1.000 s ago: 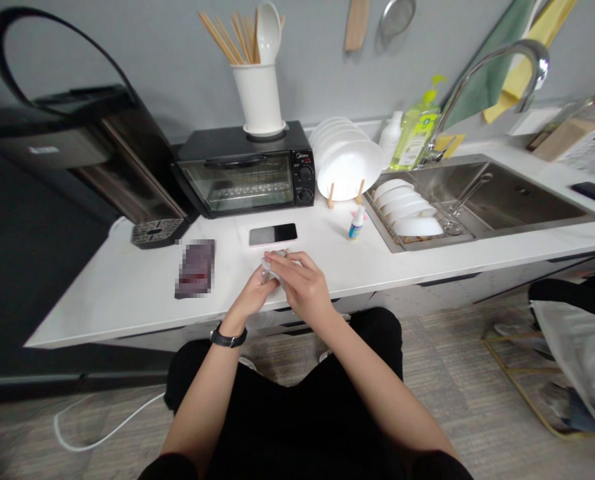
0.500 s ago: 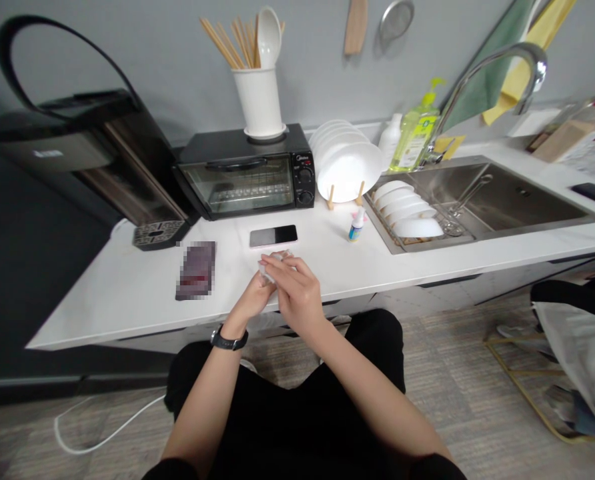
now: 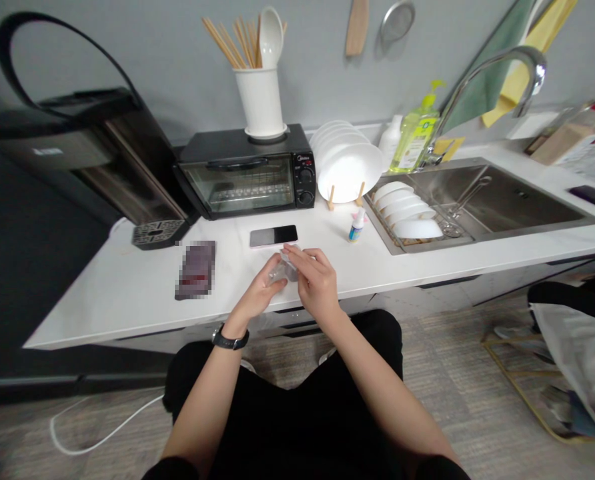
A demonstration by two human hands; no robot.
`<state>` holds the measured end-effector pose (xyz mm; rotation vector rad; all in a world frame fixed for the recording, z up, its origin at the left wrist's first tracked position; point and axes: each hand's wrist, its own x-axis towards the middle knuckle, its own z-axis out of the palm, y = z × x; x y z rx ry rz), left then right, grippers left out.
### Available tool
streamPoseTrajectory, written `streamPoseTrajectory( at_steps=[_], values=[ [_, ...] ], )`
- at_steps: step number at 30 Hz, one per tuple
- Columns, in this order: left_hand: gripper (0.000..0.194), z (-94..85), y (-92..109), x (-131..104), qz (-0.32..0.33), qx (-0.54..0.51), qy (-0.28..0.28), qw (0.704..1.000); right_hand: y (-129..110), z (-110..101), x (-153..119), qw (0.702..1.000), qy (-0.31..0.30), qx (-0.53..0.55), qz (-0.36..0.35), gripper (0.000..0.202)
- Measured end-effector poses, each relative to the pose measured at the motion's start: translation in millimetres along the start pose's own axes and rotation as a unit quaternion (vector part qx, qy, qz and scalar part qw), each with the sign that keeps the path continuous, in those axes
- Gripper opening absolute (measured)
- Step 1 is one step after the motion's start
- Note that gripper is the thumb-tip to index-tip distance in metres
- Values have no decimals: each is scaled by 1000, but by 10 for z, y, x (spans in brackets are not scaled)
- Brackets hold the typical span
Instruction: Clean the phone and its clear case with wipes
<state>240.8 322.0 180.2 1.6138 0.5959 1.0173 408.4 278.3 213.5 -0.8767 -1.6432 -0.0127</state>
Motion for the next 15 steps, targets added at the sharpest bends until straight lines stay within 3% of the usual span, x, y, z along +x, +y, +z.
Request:
streamPoseTrajectory(
  at_steps=[7,11,15],
  values=[
    [57,14,-12,5,-14,2,15,1000,-202,96,-5,999,25,-3,43,57],
    [53,15,13,-13,-39,-7,20,999,-400,158,-4,999,-8,29,12,60],
    [51,15,55,-18,-27,5,24,999,-434,153,-6,999,-23,44,-12,60]
  ],
)
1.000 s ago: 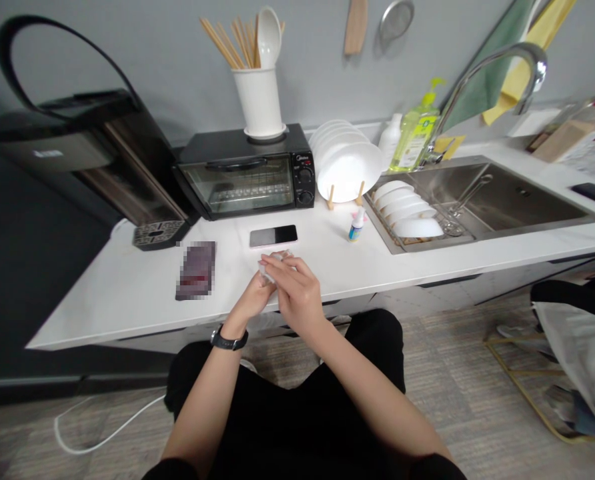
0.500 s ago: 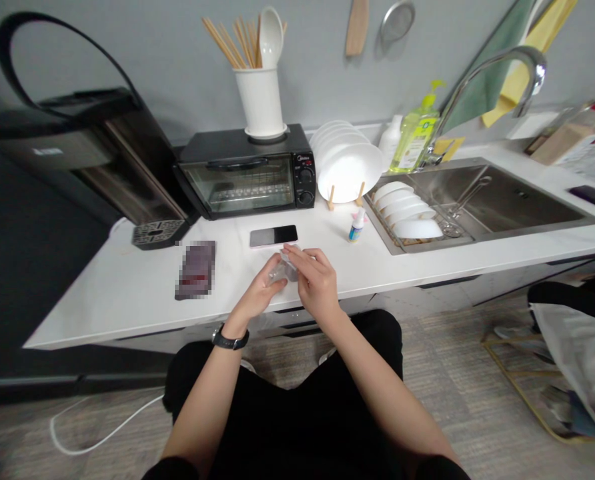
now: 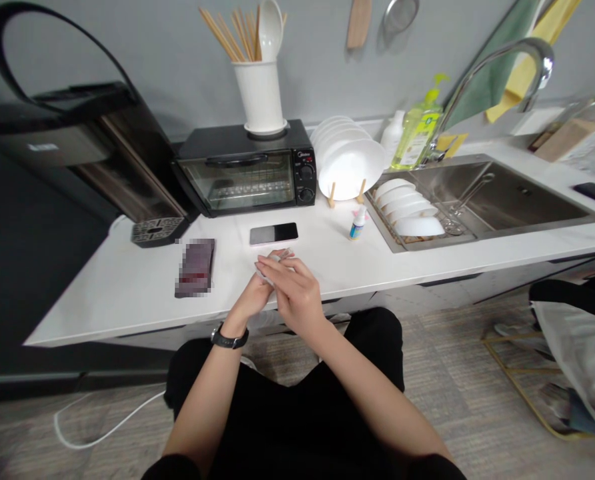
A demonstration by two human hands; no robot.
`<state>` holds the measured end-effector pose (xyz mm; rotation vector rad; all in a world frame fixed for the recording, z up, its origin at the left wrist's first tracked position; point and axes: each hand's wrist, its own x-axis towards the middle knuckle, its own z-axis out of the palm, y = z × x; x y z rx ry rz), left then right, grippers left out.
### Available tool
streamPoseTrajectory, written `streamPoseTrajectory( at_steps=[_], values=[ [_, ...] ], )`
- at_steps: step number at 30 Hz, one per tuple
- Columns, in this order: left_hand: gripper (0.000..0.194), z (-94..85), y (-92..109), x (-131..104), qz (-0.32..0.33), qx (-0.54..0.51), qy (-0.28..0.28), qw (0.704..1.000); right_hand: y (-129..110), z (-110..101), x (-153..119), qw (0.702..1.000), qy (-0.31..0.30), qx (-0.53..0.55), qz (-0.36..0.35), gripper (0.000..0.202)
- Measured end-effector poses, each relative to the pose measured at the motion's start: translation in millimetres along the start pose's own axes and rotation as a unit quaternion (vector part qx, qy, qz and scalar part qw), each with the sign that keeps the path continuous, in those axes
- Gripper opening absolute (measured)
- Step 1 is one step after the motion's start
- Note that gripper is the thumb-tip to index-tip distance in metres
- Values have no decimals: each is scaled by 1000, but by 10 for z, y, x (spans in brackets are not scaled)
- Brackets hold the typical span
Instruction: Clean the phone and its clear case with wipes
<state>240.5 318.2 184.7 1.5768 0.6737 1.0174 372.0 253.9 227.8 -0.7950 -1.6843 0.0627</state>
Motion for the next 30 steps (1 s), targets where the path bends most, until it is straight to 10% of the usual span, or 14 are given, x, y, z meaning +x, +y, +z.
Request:
streamPoseTrajectory(
  at_steps=[12,30],
  values=[
    [64,-34,-115,35,16,-3,-11,1000,430,-158,28,999,18,-45,21,60],
    [48,28,27,39,-14,-22,5,1000,126,-17,9,999,-11,8,-31,61]
  ],
)
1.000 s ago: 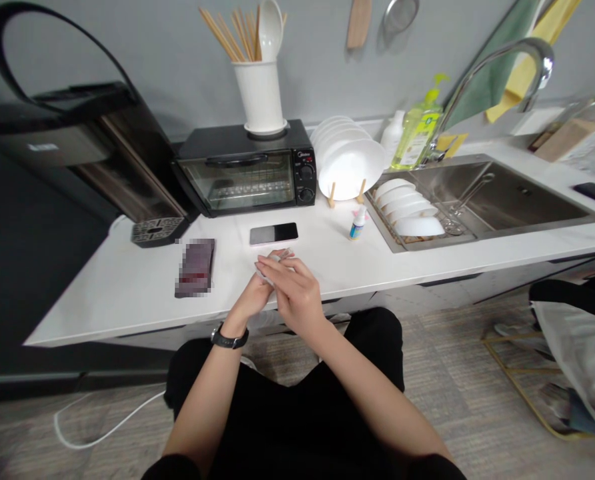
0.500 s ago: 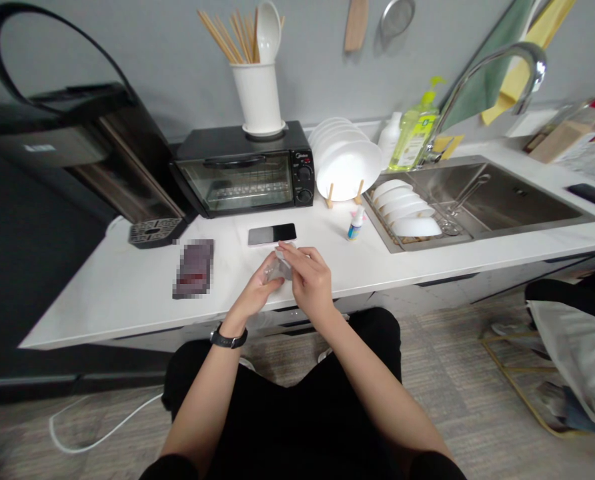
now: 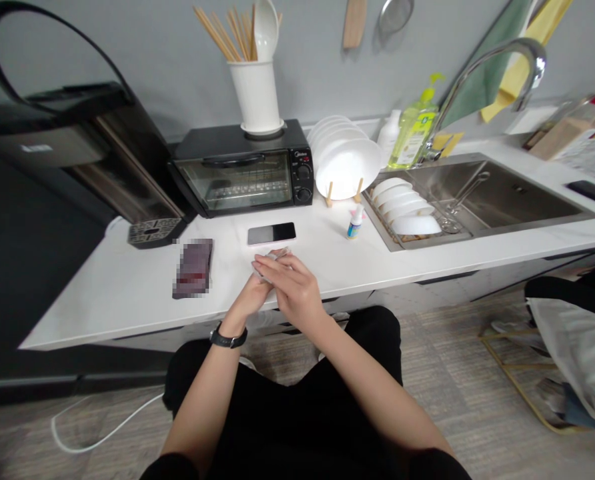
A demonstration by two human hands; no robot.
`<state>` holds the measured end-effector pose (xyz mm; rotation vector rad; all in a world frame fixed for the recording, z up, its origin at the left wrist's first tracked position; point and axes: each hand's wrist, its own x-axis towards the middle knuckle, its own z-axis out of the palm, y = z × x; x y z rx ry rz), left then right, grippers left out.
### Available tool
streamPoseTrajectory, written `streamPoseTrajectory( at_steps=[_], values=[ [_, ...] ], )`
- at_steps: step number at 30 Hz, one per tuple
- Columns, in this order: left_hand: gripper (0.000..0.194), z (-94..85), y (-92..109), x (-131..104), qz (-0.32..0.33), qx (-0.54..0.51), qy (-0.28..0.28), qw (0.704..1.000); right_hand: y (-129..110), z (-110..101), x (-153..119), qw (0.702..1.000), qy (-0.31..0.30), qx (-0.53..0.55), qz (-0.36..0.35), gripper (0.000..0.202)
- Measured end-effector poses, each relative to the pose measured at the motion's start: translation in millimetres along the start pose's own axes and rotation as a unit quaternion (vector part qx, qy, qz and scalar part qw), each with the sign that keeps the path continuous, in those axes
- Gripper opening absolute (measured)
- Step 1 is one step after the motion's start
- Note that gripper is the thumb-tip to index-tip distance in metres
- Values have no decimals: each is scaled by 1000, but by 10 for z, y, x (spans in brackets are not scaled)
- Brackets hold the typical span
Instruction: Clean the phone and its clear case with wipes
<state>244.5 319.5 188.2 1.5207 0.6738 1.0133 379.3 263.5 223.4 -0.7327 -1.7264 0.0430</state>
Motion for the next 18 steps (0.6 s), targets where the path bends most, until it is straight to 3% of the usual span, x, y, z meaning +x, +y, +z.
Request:
streamPoseTrajectory(
  at_steps=[3,10,14,18],
  values=[
    [54,-37,-80,0,1,-11,-1,1000,76,-34,16,1000,1,-4,1,63],
    [71,-95,-206,10,30,32,-4,999,285,-124,30,996,22,-45,77,62],
    [69,-74,-205,10,31,37,2,999,190,-91,-3,994,34,-45,91,61],
    [55,-51,-139,-11,27,25,-11,999,11,-42,-9,999,11,-22,47,62]
  ],
)
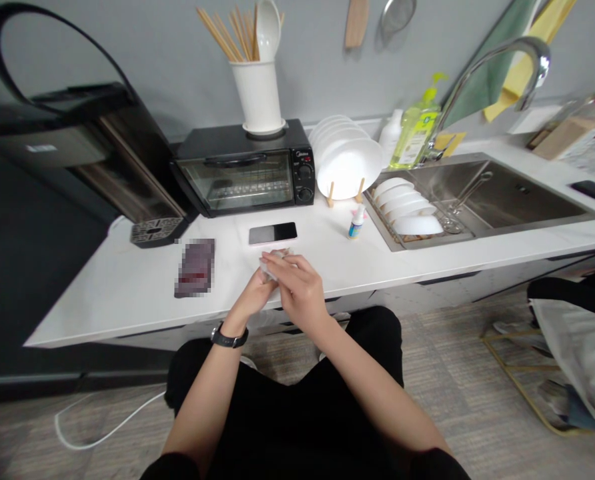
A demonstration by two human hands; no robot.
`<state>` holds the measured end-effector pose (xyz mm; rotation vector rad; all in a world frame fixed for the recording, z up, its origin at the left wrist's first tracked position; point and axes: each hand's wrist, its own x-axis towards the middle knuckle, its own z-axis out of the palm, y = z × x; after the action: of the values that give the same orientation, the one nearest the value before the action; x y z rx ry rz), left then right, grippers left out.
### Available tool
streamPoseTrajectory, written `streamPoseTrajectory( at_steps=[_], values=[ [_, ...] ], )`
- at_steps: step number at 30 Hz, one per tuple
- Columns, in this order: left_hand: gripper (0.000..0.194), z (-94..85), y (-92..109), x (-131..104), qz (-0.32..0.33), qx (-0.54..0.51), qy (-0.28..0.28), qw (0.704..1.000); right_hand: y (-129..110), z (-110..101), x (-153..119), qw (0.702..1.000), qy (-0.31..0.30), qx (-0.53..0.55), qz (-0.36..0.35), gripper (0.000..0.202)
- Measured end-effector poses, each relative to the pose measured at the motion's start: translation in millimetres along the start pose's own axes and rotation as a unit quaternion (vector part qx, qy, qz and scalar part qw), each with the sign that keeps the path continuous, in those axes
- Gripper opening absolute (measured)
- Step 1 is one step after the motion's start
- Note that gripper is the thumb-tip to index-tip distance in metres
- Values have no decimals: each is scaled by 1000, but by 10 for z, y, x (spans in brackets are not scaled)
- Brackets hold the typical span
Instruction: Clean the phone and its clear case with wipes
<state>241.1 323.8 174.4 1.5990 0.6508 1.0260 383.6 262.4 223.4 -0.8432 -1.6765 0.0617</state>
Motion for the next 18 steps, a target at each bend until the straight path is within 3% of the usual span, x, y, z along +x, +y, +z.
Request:
streamPoseTrajectory(
  at_steps=[4,8,11,15,18],
  values=[
    [46,8,43,0,4,8,4,1000,-90,17,5,999,-14,10,-30,62],
    [50,15,8,29,-6,5,-4,1000,-1,-7,11,999,-24,11,-38,60],
    [56,6,3,19,2,10,-4,1000,269,-83,1,1000,-21,-15,0,58],
    [54,-78,108,-65,20,-24,-19,999,838,-251,-76,990,1,-50,131,48],
    [51,-184,217,-88,-16,-112,24,993,1174,-339,-168,969,47,-48,237,36]
  ],
)
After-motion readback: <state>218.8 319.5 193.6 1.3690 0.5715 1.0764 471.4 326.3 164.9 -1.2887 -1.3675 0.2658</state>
